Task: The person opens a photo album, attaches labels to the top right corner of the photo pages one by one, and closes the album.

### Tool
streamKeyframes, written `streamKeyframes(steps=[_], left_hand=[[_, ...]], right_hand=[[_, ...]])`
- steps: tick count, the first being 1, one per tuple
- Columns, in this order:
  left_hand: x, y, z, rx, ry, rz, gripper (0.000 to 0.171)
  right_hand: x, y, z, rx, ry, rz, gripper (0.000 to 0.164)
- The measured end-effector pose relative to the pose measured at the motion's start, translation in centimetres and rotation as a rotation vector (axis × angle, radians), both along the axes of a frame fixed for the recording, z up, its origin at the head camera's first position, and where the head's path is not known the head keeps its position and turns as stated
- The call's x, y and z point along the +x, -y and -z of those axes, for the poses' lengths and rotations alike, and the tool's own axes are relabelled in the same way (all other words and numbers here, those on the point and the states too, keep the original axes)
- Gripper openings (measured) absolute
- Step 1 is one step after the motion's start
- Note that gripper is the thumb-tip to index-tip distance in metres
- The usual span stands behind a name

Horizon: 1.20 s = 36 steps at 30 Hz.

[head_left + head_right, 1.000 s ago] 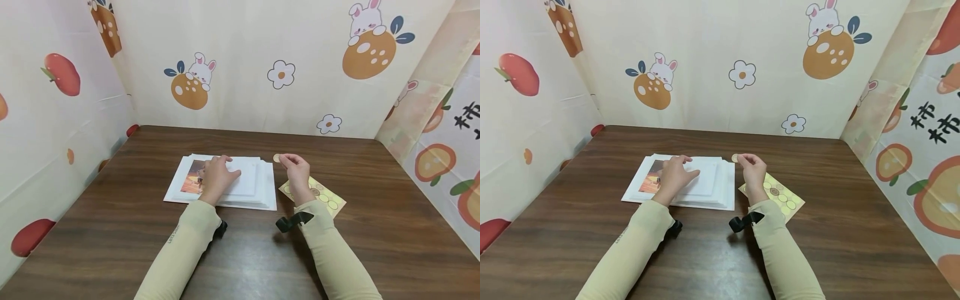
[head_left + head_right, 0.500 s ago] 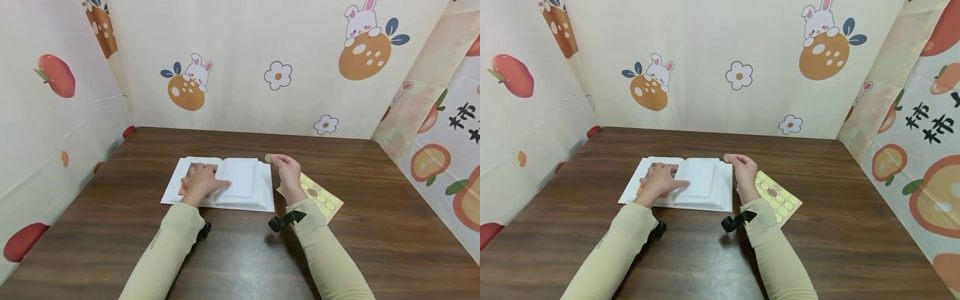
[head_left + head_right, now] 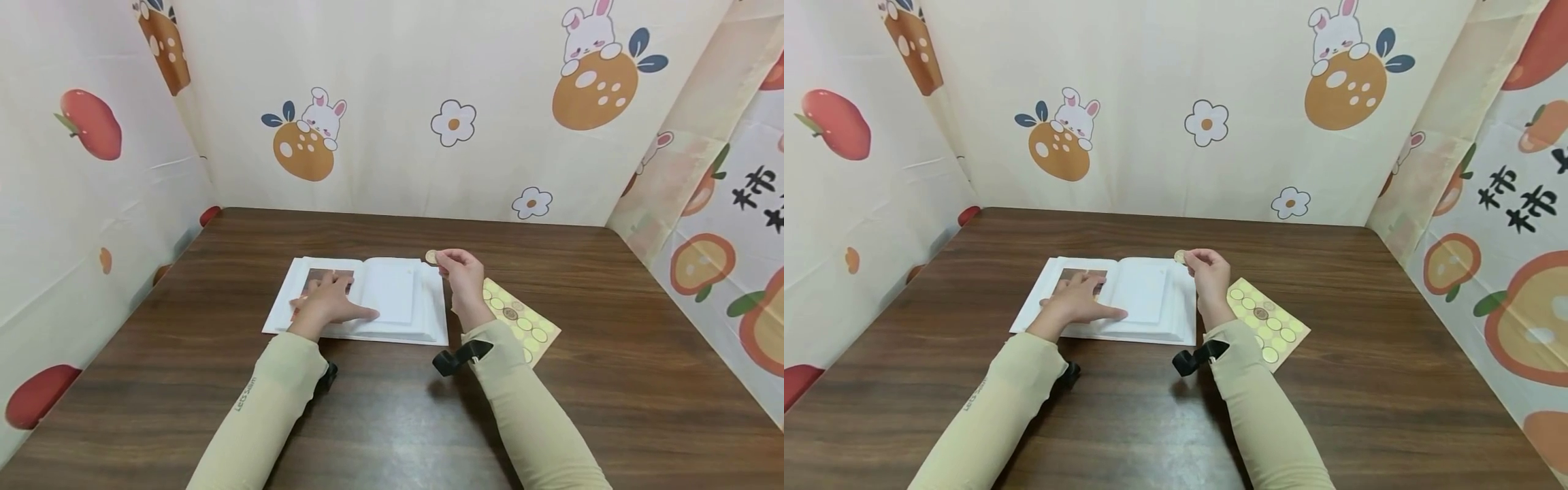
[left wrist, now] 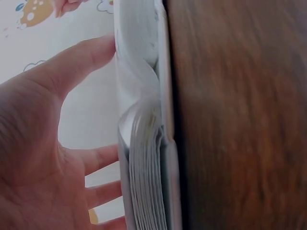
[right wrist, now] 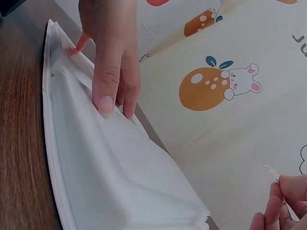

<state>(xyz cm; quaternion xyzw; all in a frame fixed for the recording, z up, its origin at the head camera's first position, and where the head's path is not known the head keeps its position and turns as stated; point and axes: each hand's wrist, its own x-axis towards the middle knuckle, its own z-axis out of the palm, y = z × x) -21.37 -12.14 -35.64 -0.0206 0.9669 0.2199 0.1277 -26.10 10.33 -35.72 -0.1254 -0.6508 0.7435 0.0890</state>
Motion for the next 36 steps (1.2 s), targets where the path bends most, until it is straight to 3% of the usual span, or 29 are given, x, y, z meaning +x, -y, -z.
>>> streamKeyframes(steps=[8,17,28,36], left_hand=[[-0.2,-0.1,0.4,-0.016,0.025,-0.024,0.1],[0.1,-0.2,0.5,-0.016,0.015,-0.046,0.101],[-0.3,-0.4,0.7,-0.009,0.017,-0.031,0.103],[-0.3,-0.3,0.8,-0.02,0.009,-0.037,0.103]], right_hand=[[-0.6,1.3,-0.2,0.046,0.044,-0.044,0.007],[-1.7,2.1,0.1,-0.015,0.062,-0.062,0.011],[-2.9,3.6,-0.2,-0.06,0.101,-0.105,0.01],[-3.3,5.0,-0.4,-0.046,0.109,-0.158,0.007]])
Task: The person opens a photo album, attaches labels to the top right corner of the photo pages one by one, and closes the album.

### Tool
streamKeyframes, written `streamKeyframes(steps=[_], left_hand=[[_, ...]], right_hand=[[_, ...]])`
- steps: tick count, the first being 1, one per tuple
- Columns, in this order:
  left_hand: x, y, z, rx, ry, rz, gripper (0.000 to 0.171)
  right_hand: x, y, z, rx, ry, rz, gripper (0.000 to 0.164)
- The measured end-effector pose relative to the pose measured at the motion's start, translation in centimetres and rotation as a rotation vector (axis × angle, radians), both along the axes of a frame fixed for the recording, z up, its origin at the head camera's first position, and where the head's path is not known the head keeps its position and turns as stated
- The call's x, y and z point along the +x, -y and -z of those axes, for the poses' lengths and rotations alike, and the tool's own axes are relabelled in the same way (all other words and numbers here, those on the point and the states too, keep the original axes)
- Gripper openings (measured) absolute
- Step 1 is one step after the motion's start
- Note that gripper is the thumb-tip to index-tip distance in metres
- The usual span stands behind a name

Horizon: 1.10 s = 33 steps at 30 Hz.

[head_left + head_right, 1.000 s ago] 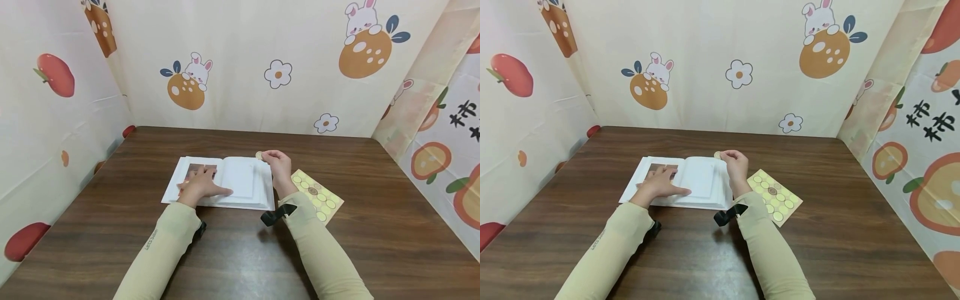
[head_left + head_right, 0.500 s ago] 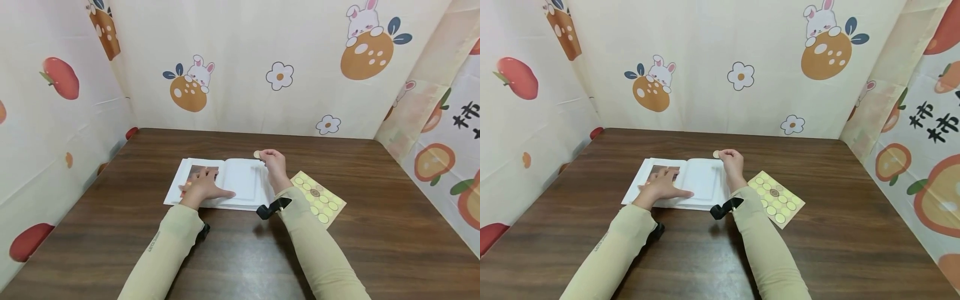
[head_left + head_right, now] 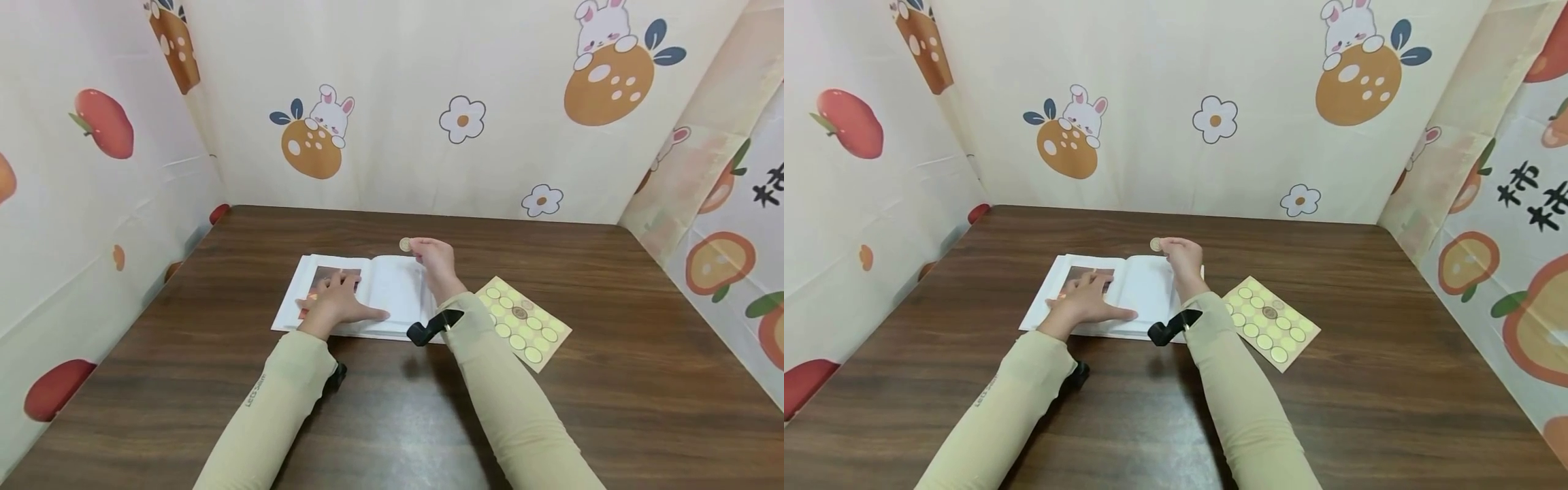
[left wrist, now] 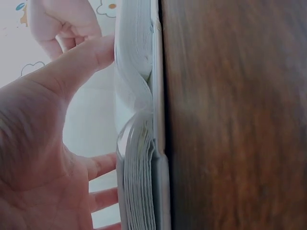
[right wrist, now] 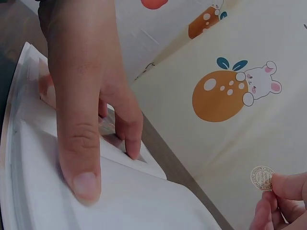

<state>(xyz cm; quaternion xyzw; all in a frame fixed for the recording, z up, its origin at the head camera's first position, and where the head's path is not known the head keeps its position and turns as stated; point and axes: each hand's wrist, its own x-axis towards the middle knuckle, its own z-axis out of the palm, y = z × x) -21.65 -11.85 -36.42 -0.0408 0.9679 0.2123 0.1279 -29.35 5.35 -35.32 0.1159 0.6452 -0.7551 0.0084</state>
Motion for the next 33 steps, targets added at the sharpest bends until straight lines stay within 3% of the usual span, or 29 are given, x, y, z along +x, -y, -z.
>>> streamKeyframes(steps=[4,9,14,26,33], left_hand=[[-0.1,0.3,-0.4,0.0,0.041,0.035,0.102],[-0.4,0.9,-0.6,0.01,0.086,0.086,0.102],[-0.1,0.8,-0.6,0.0,0.062,0.055,0.107],[0.4,0.5,-0.7,-0.079,0.034,0.046,0.11],[0.4,0.5,-0.5,-0.074,0.021,0.041,0.105]], right_hand=[[-0.3,0.7,0.2,-0.044,-0.005,-0.006,0.002],[-0.6,1.6,0.4,-0.043,0.001,-0.026,0.019],[-0.7,2.2,0.5,-0.012,0.018,-0.061,0.02],[-0.9,3.6,0.9,-0.001,-0.012,-0.022,0.011],[-0.8,5.2,1.1,0.112,-0.006,-0.037,0.008]])
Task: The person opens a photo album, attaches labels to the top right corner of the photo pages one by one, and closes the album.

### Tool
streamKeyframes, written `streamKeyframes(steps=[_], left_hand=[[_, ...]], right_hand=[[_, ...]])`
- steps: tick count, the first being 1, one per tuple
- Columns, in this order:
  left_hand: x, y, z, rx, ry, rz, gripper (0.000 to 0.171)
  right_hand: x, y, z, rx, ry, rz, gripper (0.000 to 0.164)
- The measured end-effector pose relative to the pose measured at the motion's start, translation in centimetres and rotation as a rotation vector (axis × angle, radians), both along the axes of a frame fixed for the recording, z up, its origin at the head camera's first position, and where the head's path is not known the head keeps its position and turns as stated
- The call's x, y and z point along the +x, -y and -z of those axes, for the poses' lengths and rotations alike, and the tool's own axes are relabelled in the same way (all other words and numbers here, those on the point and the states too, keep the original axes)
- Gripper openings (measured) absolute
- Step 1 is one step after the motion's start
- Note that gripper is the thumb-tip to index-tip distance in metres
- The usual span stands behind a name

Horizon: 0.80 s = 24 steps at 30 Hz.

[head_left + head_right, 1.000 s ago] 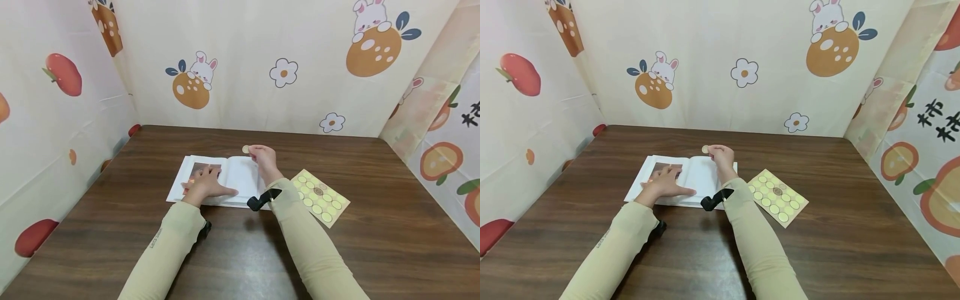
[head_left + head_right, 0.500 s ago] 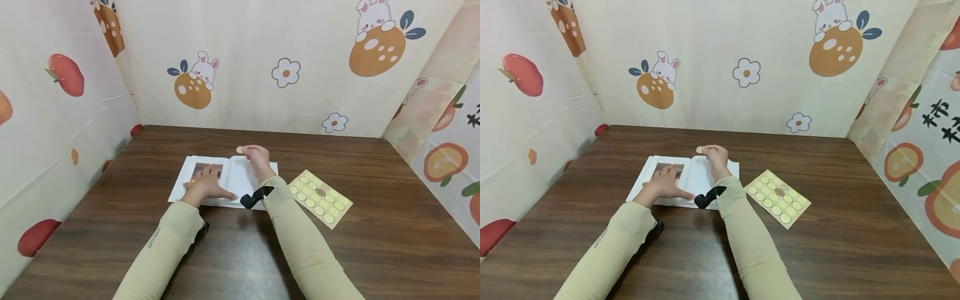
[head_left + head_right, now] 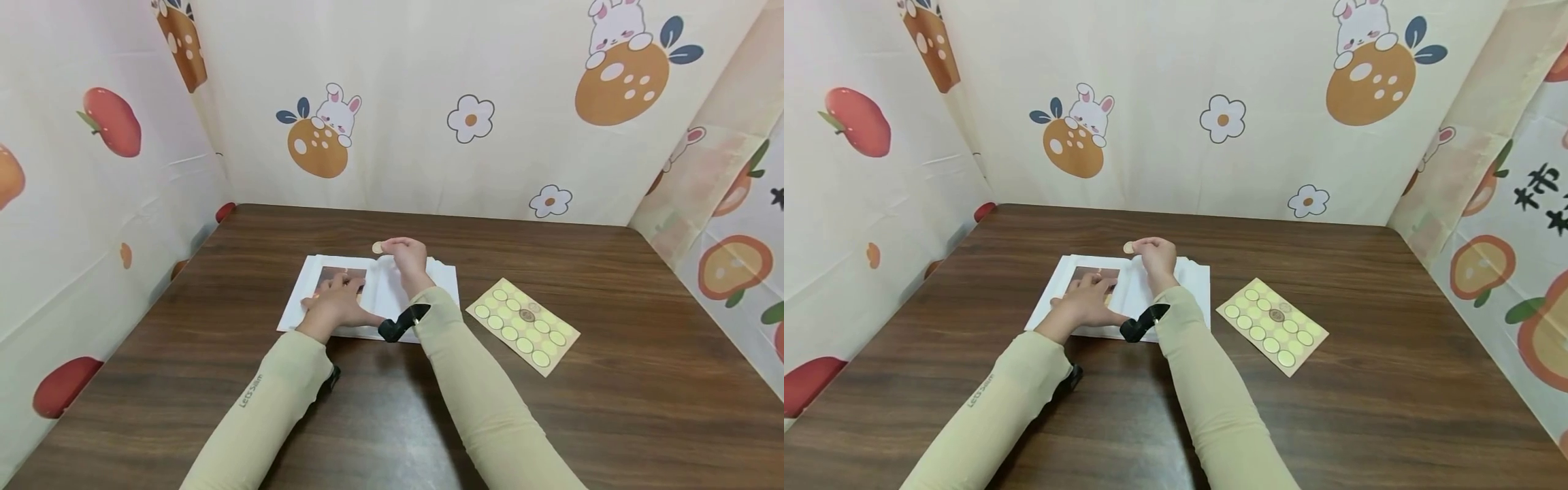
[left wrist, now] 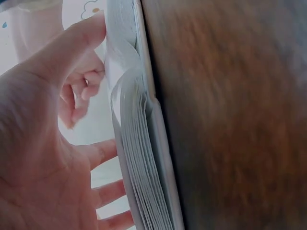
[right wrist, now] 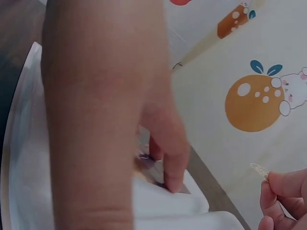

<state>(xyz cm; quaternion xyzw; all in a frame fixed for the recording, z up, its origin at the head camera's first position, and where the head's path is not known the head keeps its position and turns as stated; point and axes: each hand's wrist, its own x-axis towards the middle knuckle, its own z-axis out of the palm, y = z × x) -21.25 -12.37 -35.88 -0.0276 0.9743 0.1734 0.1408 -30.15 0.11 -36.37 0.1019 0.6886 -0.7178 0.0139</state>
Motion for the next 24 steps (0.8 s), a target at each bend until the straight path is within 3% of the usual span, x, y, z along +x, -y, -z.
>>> streamKeyframes(steps=[3,9,16,24], left_hand=[[0.1,0.0,0.0,-0.008,-0.004,0.002,0.101],[0.2,0.0,-0.1,0.001,-0.015,0.008,0.098],[0.0,0.4,-0.1,-0.016,-0.007,0.048,0.091],[0.5,1.4,-0.5,0.028,-0.003,0.092,0.087]], right_hand=[[-0.1,0.4,0.2,0.081,0.028,-0.018,0.004],[-0.2,1.3,0.4,0.192,0.078,-0.042,0.011],[0.0,1.9,0.6,0.241,0.093,-0.048,0.011],[0.2,2.0,0.8,0.271,0.082,-0.051,0.014]])
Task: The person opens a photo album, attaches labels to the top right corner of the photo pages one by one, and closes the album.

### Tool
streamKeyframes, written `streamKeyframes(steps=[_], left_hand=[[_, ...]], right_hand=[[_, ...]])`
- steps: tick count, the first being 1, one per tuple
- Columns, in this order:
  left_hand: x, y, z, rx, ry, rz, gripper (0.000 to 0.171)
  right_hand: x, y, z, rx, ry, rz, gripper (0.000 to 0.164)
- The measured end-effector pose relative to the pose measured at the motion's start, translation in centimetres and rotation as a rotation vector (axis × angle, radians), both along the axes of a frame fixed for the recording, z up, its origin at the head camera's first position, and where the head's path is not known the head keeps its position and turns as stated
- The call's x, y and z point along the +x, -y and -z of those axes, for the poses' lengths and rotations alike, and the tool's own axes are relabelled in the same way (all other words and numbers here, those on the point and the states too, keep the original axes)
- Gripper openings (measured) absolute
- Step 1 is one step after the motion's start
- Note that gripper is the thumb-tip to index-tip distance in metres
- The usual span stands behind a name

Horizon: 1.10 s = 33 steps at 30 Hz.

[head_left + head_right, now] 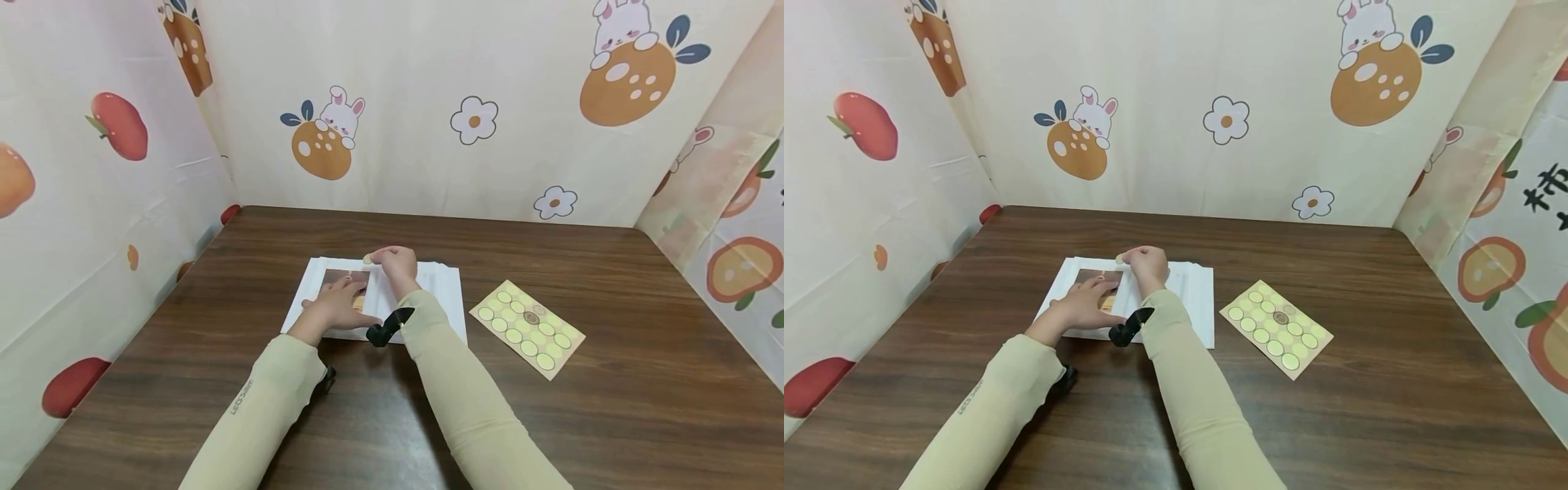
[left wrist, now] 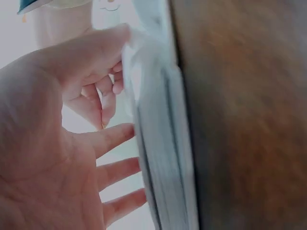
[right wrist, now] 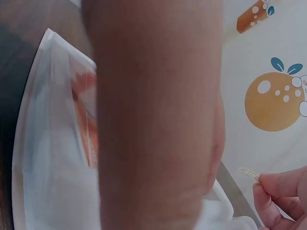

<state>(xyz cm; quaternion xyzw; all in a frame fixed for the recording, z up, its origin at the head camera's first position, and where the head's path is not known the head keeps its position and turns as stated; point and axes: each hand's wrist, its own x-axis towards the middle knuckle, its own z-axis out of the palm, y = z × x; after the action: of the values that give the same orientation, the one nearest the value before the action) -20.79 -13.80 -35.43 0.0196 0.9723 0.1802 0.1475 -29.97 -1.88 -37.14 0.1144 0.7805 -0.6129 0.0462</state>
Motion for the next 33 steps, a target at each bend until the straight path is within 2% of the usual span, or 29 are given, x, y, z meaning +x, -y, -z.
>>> streamKeyframes(steps=[6,12,18,24,33], left_hand=[[0.4,0.3,0.3,0.003,-0.044,-0.032,0.092],[0.6,0.9,0.1,-0.004,-0.04,0.011,0.1],[1.0,1.1,0.4,-0.023,-0.067,0.012,0.097],[1.1,1.2,0.6,-0.098,-0.047,0.052,0.095],[1.3,1.3,0.7,-0.123,-0.016,0.044,0.098]], right_hand=[[0.1,0.1,0.0,0.014,0.022,-0.003,0.008],[0.2,0.2,0.3,0.127,-0.012,-0.012,0.01],[0.2,0.1,0.3,0.194,-0.021,-0.029,0.01],[0.1,0.2,0.4,0.258,-0.029,-0.038,0.01],[0.2,0.4,0.7,0.311,-0.067,-0.062,0.011]])
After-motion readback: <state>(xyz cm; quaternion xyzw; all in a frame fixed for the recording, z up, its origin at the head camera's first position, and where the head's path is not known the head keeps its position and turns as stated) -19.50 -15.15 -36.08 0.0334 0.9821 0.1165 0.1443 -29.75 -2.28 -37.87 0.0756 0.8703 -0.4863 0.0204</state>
